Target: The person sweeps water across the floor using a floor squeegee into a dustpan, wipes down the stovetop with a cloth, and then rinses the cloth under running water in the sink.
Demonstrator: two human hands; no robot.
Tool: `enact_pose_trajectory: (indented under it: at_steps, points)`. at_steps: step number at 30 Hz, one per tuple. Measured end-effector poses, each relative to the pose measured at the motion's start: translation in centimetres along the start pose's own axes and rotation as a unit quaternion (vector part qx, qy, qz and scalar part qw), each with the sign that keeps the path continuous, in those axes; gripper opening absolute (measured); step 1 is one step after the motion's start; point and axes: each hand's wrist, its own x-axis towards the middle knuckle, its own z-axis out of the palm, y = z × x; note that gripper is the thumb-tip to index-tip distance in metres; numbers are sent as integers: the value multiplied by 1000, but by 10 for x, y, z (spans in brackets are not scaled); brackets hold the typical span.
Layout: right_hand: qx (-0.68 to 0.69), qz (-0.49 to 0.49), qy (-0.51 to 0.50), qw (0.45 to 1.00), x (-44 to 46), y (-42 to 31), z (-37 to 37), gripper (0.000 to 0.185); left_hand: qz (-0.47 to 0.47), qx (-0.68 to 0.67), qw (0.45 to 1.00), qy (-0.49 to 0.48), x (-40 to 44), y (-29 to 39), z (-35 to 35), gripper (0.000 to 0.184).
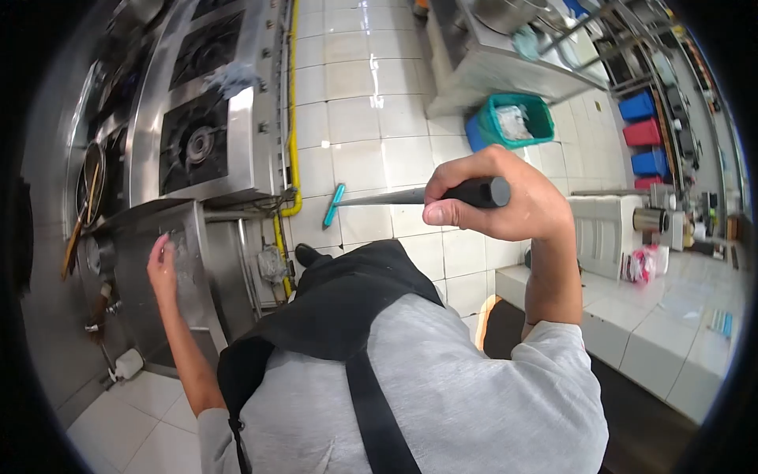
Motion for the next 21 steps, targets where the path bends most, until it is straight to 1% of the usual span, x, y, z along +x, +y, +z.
enact_pose_trajectory:
  at_steps: [1, 2, 4, 6, 7, 8, 9, 10, 11, 12, 13, 14, 15, 16, 17, 18, 20, 21]
  points:
    - [9, -31, 15, 999, -18, 10, -9, 28, 34, -61, 997, -36, -1, 46, 33, 36]
    - [15, -53, 12, 998, -35, 18, -19, 27, 83, -58, 994, -50, -4, 84, 71, 32]
    - [25, -100, 4, 995, -67, 31, -41, 26, 135, 18, 982, -128, -21, 168, 135, 36]
    - [23, -119, 10, 993, -94, 40, -56, 26, 156, -31, 963, -217, -34, 203, 213, 39]
    - [19, -126, 15, 992, -106, 43, -62, 25, 184, -27, 946, -266, -44, 229, 247, 42]
    - [13, -134, 19, 991, -115, 44, -67, 24, 187, -18, 934, -303, -61, 258, 276, 45]
    - [5, -132, 24, 991, -122, 45, -71, 25, 147, -68, 910, -381, -76, 294, 299, 49]
    - [-13, -122, 18, 992, -128, 43, -78, 26, 156, -106, 890, -415, -88, 303, 333, 55]
    - [-29, -112, 10, 993, -131, 40, -85, 27, 187, -120, 861, -456, -105, 336, 346, 64]
    - [-45, -102, 0, 994, -132, 36, -90, 28, 175, -139, 830, -510, -122, 363, 358, 73]
    - [-38, -95, 12, 995, -132, 34, -93, 31, 248, -169, 801, -518, -136, 372, 381, 83]
    - [-46, -87, 18, 995, -129, 30, -96, 30, 270, -218, 761, -549, -148, 385, 395, 86]
    - [-52, -77, 23, 995, -124, 24, -98, 30, 227, -232, 730, -602, -160, 400, 406, 88]
    - [-57, -67, 27, 996, -120, 19, -99, 30, 320, -214, 740, -551, -172, 399, 427, 75]
    - [-89, -69, 55, 992, -113, 9, -96, 31, 294, -165, 773, -537, -182, 406, 433, 50]
    - [-103, -63, 50, 991, -103, 9, -91, 31, 109, -175, 762, -613, -183, 410, 444, 39]
    - [-132, -53, 37, 989, -74, 15, -77, 30, 72, -272, 766, -578, -193, 384, 474, 36]
    - [-124, -27, 13, 992, -55, 25, -65, 28, 147, -271, 794, -524, -188, 362, 492, 32]
